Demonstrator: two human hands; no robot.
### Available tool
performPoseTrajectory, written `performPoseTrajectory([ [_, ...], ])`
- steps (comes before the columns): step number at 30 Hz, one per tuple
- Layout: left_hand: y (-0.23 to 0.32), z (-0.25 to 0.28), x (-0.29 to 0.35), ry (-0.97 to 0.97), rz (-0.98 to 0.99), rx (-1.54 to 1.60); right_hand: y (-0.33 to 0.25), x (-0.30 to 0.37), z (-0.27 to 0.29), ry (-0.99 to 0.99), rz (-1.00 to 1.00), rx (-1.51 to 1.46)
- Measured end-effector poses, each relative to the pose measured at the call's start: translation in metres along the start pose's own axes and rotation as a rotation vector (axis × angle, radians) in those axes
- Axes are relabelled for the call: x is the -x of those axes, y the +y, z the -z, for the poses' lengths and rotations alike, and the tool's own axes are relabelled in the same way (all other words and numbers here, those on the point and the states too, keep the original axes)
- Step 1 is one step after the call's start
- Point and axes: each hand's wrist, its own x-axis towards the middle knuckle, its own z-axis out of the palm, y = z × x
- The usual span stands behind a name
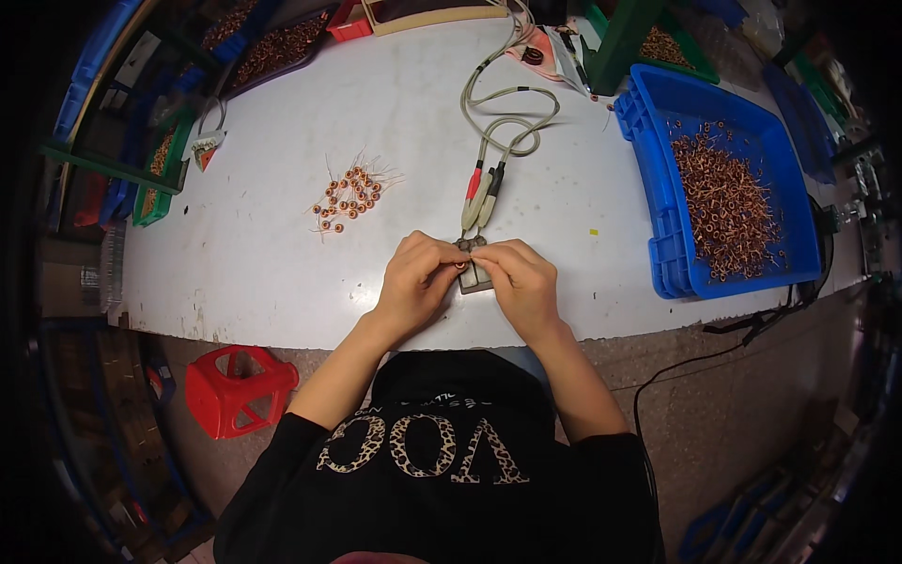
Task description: Assembling small metal components by picking them from a container and placing them into a testing fixture at a workbench.
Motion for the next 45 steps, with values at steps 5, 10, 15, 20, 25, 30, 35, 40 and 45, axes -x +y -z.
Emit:
performPoseTrajectory([
  [5, -0.002, -0.001, 0.002, 0.013, -0.013, -0.005, 0.000, 0.001, 0.000, -0.008, -0.003, -0.002],
  [10, -0.001, -0.002, 0.003, 0.025, -0.024, -0.010, 0.000, 0.001, 0.000, -0.010, 0.017, 0.000],
  [15, 0.003, -0.001, 0.003, 0.043, -0.027, 0.020, -0.001, 0.002, -0.001, -0.033, -0.034, -0.044],
  [20, 0.013, 0.007, 0.002, 0.039, 0.092, 0.173, -0.003, -0.004, 0.004, -0.130, 0.081, 0.011],
  [25, 0.024, 0.018, 0.002, 0.033, 0.329, 0.385, -0.003, -0.004, 0.018, -0.248, 0.226, 0.153],
  [30, 0.003, 0.039, 0.001, 0.018, 0.350, 0.335, -0.003, -0.005, 0.050, -0.148, -0.379, -0.015],
  [35, -0.044, 0.090, 0.016, 0.239, 0.224, -0.640, 0.033, -0.025, 0.115, 0.427, -0.264, -0.502],
  [40, -0.052, 0.104, 0.032, 0.109, 0.407, -0.609, 0.021, -0.026, 0.105, 0.490, -0.296, -0.655],
  [45, -0.036, 0.092, 0.020, 0.163, 0.583, -0.042, -0.007, -0.016, 0.041, 0.079, -0.440, -0.379],
])
